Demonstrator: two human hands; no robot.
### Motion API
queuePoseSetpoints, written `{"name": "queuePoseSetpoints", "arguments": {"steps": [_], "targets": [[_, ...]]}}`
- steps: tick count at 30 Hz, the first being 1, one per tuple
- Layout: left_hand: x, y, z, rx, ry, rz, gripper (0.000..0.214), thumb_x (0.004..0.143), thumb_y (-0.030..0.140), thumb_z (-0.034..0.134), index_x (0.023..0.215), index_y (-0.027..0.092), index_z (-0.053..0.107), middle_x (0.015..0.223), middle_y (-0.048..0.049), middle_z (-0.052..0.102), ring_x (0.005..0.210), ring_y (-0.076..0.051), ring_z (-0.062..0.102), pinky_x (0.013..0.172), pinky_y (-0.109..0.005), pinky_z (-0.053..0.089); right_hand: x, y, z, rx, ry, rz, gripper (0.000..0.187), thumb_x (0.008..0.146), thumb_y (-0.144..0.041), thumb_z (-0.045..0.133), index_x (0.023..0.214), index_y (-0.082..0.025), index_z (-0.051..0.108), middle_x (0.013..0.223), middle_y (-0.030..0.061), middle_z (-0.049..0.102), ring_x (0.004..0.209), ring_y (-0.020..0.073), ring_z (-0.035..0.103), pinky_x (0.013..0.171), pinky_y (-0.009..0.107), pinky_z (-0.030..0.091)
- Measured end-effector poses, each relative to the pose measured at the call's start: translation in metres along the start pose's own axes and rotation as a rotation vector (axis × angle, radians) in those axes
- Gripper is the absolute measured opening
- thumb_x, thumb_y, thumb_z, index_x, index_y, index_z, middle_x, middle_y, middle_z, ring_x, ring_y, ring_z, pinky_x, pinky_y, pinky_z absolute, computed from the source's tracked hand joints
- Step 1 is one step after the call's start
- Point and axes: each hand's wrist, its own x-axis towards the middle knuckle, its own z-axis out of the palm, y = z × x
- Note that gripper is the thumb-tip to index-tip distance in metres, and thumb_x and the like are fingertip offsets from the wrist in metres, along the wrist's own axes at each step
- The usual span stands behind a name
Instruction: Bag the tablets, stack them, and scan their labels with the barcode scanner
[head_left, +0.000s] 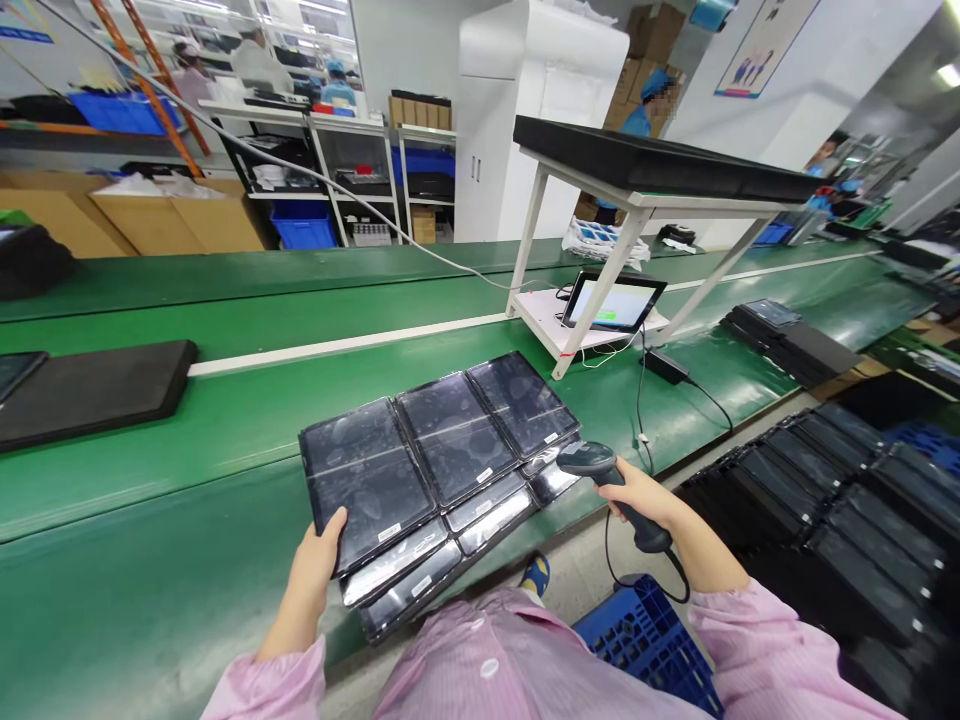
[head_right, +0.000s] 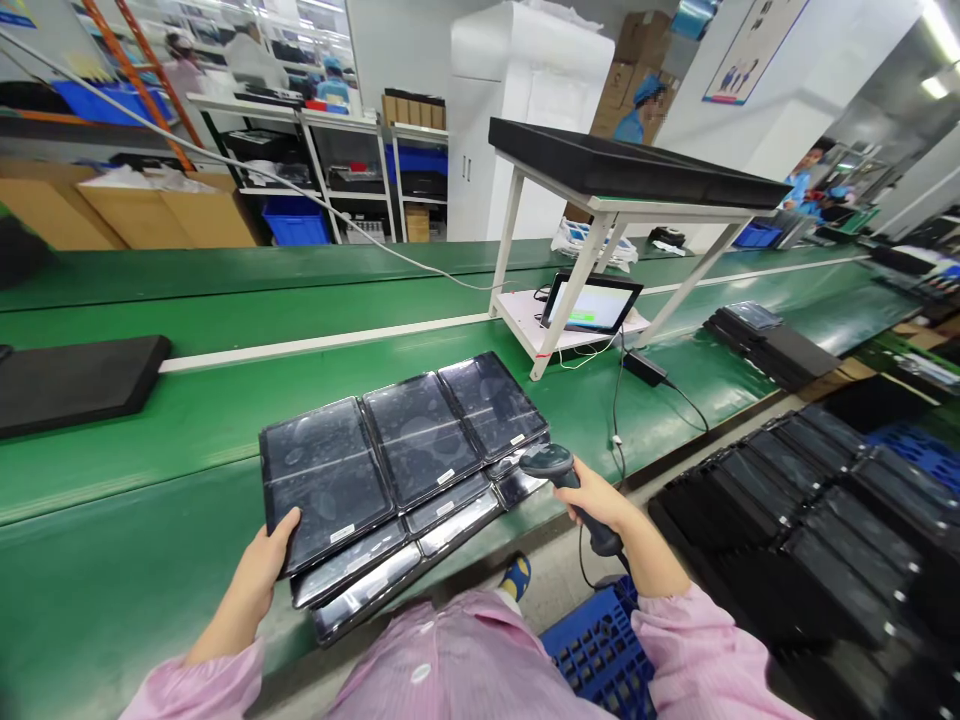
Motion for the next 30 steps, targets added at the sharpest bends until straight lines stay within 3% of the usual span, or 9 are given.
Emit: {"name": "queuePoseSetpoints", "arguments": {"steps": [8, 17, 24, 27, 30], "targets": [[-0.007, 0.019, 0.001, -0.003, 0.000, -0.153, 0.040, 0.066, 0.046, 0.055, 0.091, 0.015, 0.057, 0.107, -0.0158, 0.062, 0.098, -0.032, 0.058, 0.095, -0.045, 0.040, 0.003, 0.019, -0.008, 0.018, -0.023, 0.020, 0.037, 0.059, -0.025, 0.055, 0.092, -0.018, 0.041, 0.090, 0.0015, 0.057, 0.045, 0.0081, 0.051, 0.037, 0.020, 0.039], [-0.005, 0.014, 0.002, -0.034, -0.010, -0.161, 0.043, 0.065, 0.048, 0.056, 0.094, 0.015, 0.057, 0.110, -0.0141, 0.062, 0.101, -0.032, 0.057, 0.098, -0.043, 0.040, -0.004, 0.049, -0.016, -0.001, -0.012, 0.073, 0.039, 0.060, -0.026, 0.056, 0.095, -0.018, 0.040, 0.073, -0.0033, 0.055, 0.043, 0.0083, 0.048, 0.036, 0.020, 0.037], [-0.002, 0.011, 0.003, -0.045, -0.034, -0.138, 0.047, 0.068, 0.048, 0.055, 0.100, 0.013, 0.058, 0.111, -0.0144, 0.062, 0.099, -0.031, 0.058, 0.095, -0.044, 0.041, -0.008, 0.048, -0.017, -0.003, 0.011, 0.024, 0.036, 0.062, -0.024, 0.054, 0.095, -0.018, 0.040, 0.065, -0.0046, 0.052, 0.042, 0.0089, 0.046, 0.038, 0.020, 0.036], [-0.007, 0.015, 0.003, -0.037, -0.023, -0.129, 0.049, 0.070, 0.047, 0.054, 0.104, 0.011, 0.057, 0.113, -0.0153, 0.060, 0.102, -0.031, 0.057, 0.096, -0.043, 0.039, -0.017, 0.039, -0.006, -0.001, 0.004, 0.055, 0.035, 0.061, -0.025, 0.054, 0.092, -0.018, 0.040, 0.068, -0.0031, 0.054, 0.043, 0.0093, 0.047, 0.040, 0.021, 0.037], [-0.014, 0.019, 0.003, -0.034, -0.016, -0.114, 0.047, 0.071, 0.044, 0.054, 0.104, 0.010, 0.058, 0.113, -0.0157, 0.060, 0.103, -0.030, 0.057, 0.096, -0.042, 0.039, -0.026, 0.031, 0.027, 0.033, -0.056, 0.096, 0.041, 0.058, -0.027, 0.055, 0.094, -0.019, 0.039, 0.084, 0.0011, 0.057, 0.045, 0.0091, 0.050, 0.040, 0.022, 0.037]]}}
